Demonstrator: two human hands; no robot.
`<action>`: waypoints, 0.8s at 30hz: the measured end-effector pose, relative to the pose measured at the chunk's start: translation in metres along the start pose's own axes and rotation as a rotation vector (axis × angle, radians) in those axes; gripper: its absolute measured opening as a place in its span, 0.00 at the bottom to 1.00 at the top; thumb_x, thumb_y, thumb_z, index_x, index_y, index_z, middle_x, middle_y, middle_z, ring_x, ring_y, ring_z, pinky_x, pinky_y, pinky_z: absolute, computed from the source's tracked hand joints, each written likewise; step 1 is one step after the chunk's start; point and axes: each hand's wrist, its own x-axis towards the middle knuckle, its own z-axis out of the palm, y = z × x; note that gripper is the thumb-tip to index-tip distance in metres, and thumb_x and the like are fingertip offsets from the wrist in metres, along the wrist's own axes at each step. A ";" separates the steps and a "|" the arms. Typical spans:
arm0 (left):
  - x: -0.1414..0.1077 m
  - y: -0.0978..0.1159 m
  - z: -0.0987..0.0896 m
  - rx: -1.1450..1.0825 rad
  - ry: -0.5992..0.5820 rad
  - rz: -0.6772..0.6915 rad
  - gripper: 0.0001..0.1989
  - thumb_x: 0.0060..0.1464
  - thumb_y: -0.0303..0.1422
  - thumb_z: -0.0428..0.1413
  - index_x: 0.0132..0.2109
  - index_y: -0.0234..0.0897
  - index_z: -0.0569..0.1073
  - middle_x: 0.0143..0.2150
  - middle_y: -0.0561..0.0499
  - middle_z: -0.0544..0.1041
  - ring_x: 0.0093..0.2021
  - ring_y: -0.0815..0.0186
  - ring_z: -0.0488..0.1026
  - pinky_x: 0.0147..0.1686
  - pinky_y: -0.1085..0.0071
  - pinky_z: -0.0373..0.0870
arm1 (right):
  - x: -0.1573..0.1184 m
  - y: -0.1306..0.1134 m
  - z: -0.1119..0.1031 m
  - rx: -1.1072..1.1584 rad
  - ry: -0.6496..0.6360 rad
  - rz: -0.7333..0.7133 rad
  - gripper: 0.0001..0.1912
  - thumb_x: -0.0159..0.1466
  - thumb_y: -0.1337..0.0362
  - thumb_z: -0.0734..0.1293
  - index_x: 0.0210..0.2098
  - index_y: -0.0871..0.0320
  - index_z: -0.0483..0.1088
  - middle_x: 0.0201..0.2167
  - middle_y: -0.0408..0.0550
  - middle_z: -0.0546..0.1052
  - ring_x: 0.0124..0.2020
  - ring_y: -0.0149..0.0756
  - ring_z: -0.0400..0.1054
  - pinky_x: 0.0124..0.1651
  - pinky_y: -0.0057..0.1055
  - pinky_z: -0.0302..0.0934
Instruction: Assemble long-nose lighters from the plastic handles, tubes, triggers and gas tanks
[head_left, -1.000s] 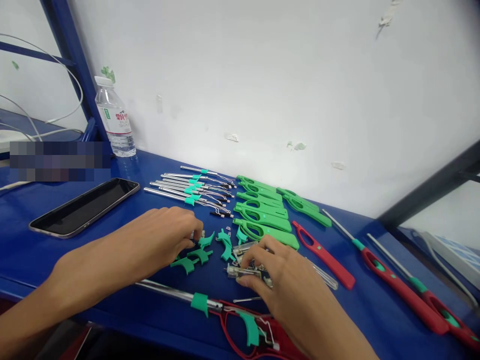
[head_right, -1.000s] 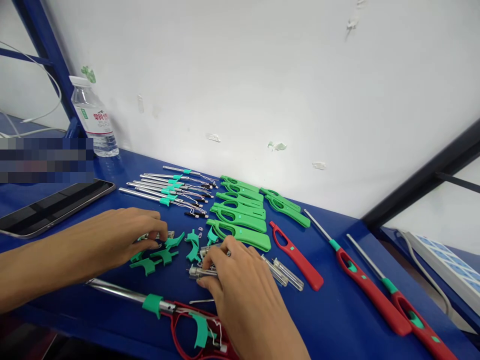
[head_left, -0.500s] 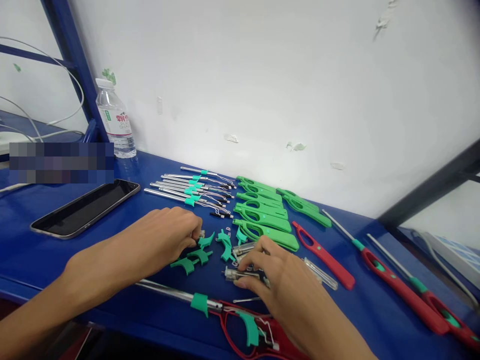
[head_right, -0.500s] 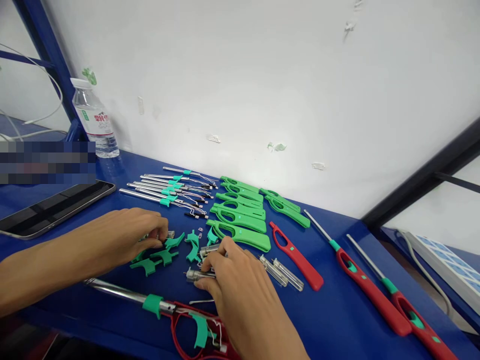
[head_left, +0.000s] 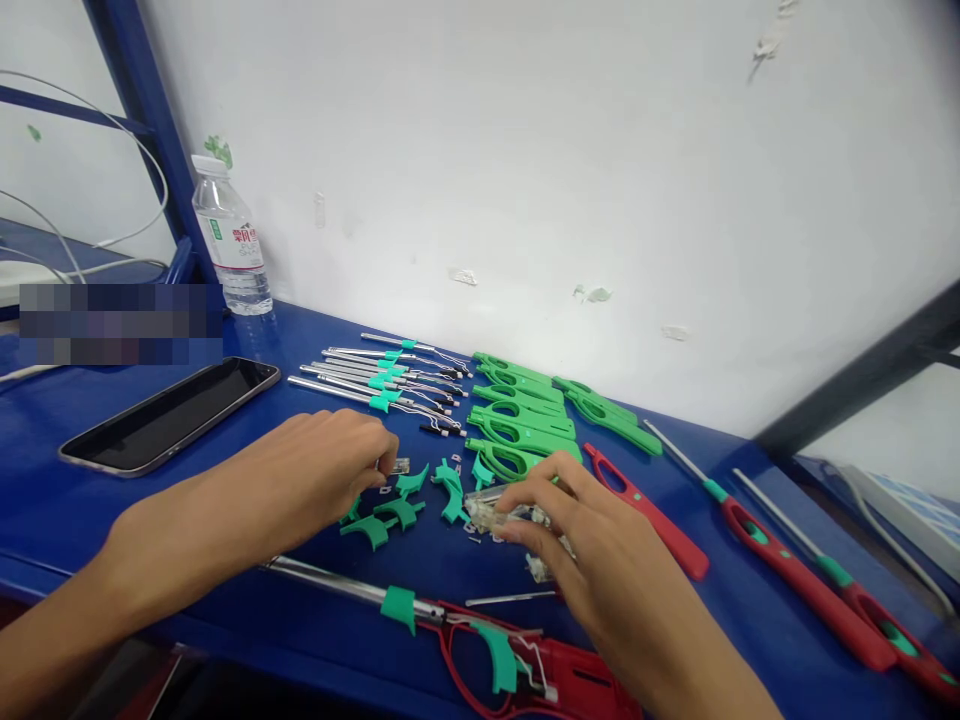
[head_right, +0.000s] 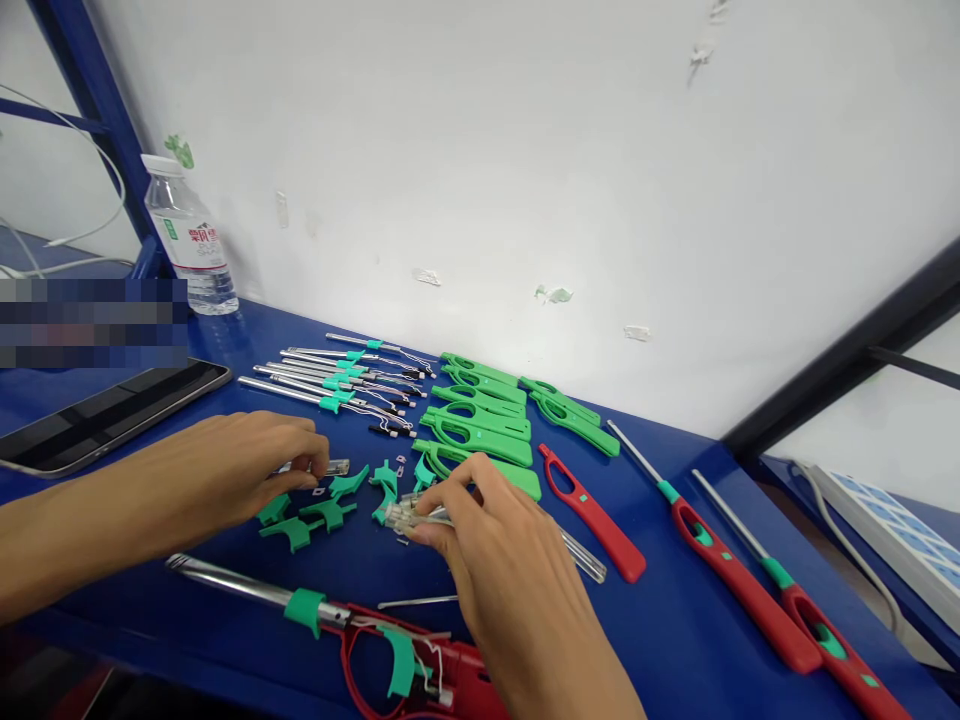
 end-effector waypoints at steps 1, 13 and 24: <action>-0.002 0.005 -0.003 -0.004 0.000 0.005 0.11 0.70 0.25 0.57 0.46 0.50 0.76 0.43 0.54 0.83 0.43 0.56 0.79 0.37 0.60 0.61 | 0.000 0.001 -0.001 0.010 -0.007 0.012 0.10 0.76 0.70 0.68 0.48 0.48 0.80 0.47 0.47 0.82 0.42 0.47 0.85 0.42 0.44 0.82; 0.008 -0.008 0.014 -0.005 -0.063 0.030 0.09 0.66 0.28 0.56 0.39 0.49 0.75 0.37 0.54 0.82 0.36 0.57 0.77 0.32 0.60 0.55 | 0.001 0.000 -0.004 0.007 0.035 0.016 0.09 0.75 0.70 0.70 0.46 0.49 0.79 0.45 0.43 0.85 0.45 0.47 0.84 0.44 0.40 0.77; 0.006 0.002 0.013 0.021 -0.026 0.034 0.11 0.67 0.26 0.56 0.37 0.49 0.73 0.35 0.55 0.80 0.33 0.56 0.74 0.31 0.60 0.51 | 0.002 0.005 -0.004 0.060 0.043 0.030 0.08 0.75 0.66 0.71 0.49 0.44 0.78 0.41 0.37 0.88 0.42 0.45 0.84 0.42 0.39 0.74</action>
